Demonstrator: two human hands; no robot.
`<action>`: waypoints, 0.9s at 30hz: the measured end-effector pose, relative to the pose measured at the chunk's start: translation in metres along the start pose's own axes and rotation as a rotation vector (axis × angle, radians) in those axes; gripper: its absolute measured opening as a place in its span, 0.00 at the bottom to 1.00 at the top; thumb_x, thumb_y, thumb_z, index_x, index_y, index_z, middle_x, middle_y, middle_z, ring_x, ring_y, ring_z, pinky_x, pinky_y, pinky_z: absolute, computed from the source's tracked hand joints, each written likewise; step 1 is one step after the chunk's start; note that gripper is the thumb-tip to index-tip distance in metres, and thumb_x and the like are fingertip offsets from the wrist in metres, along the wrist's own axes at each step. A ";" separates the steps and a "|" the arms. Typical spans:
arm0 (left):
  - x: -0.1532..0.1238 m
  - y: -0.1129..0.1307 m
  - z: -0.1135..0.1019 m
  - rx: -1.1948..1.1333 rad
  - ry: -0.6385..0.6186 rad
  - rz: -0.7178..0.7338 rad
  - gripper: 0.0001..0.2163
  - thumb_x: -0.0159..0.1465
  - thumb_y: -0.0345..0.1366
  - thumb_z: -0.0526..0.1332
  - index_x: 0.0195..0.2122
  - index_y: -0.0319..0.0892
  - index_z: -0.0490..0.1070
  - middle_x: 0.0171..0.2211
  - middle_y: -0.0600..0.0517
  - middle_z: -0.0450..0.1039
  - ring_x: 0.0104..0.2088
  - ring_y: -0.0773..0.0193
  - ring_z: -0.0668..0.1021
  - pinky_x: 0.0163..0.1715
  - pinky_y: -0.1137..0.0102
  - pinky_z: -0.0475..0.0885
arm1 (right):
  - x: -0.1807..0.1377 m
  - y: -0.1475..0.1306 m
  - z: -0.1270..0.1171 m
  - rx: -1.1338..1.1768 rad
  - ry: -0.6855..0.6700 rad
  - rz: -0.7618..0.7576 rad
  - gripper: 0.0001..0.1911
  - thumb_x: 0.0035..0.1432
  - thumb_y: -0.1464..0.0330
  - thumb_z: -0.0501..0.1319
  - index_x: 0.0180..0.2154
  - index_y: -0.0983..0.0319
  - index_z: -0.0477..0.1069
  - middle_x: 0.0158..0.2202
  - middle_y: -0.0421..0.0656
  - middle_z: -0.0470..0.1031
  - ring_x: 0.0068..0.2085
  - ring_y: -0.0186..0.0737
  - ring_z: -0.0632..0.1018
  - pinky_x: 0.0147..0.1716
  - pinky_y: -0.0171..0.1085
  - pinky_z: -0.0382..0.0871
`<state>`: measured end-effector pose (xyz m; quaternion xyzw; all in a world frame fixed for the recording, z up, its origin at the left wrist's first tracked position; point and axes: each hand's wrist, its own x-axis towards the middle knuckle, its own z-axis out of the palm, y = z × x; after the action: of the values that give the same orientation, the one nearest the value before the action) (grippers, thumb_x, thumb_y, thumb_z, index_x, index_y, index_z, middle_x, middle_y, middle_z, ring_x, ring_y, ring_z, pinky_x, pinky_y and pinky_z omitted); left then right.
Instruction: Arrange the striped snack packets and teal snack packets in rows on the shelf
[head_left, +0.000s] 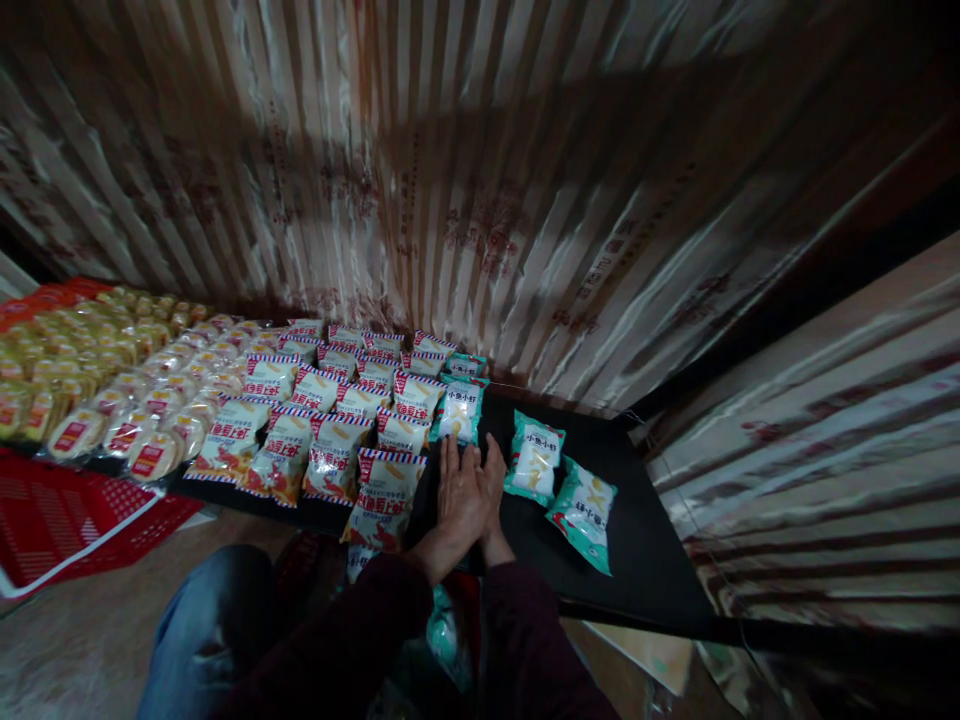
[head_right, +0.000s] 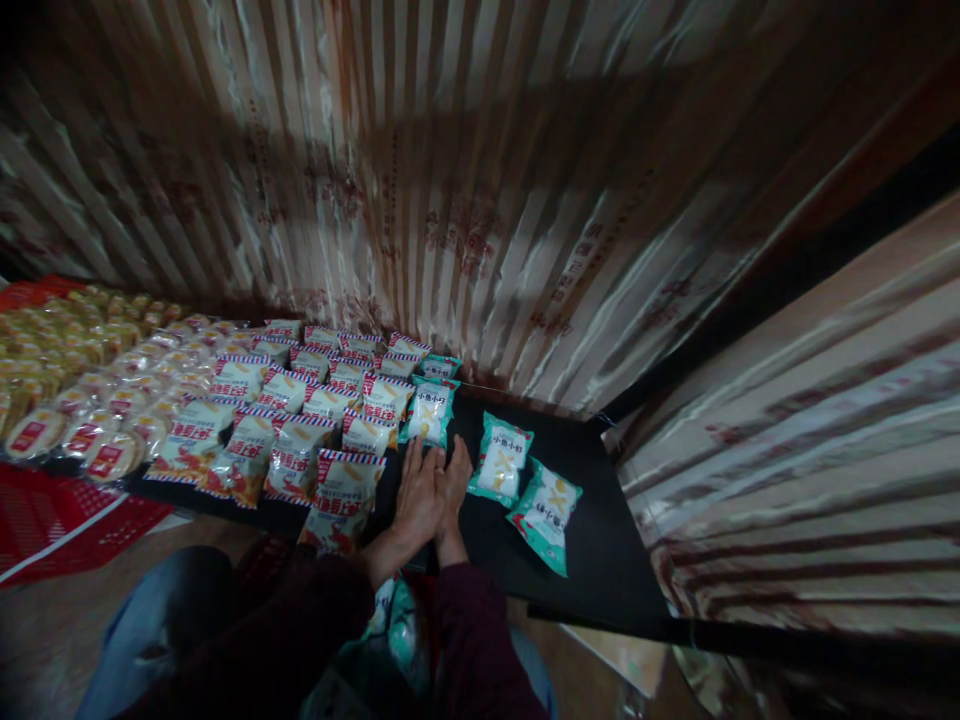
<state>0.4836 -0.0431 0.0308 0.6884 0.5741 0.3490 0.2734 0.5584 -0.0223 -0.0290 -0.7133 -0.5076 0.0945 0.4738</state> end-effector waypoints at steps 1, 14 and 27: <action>-0.006 -0.002 0.000 -0.004 -0.011 0.010 0.20 0.63 0.29 0.52 0.57 0.37 0.67 0.63 0.40 0.60 0.66 0.49 0.58 0.65 0.54 0.56 | -0.006 -0.001 -0.004 0.011 -0.012 -0.001 0.28 0.59 0.57 0.46 0.58 0.62 0.61 0.57 0.54 0.67 0.59 0.51 0.66 0.56 0.53 0.60; -0.088 -0.006 -0.041 -0.073 -0.232 0.074 0.21 0.64 0.28 0.46 0.55 0.34 0.68 0.56 0.40 0.70 0.58 0.57 0.70 0.61 0.61 0.64 | -0.094 -0.024 -0.044 0.171 -0.122 0.063 0.25 0.53 0.65 0.49 0.52 0.63 0.69 0.51 0.50 0.74 0.52 0.46 0.73 0.54 0.48 0.66; -0.168 -0.052 -0.072 -0.090 -0.382 0.122 0.21 0.62 0.28 0.47 0.53 0.34 0.70 0.55 0.39 0.70 0.58 0.56 0.70 0.61 0.59 0.63 | -0.200 -0.029 -0.054 0.080 -0.170 -0.040 0.20 0.57 0.68 0.50 0.47 0.58 0.74 0.47 0.47 0.75 0.51 0.46 0.72 0.54 0.50 0.65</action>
<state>0.3791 -0.1994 0.0061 0.7626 0.4531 0.2533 0.3860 0.4798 -0.2156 -0.0474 -0.6732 -0.5558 0.1652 0.4589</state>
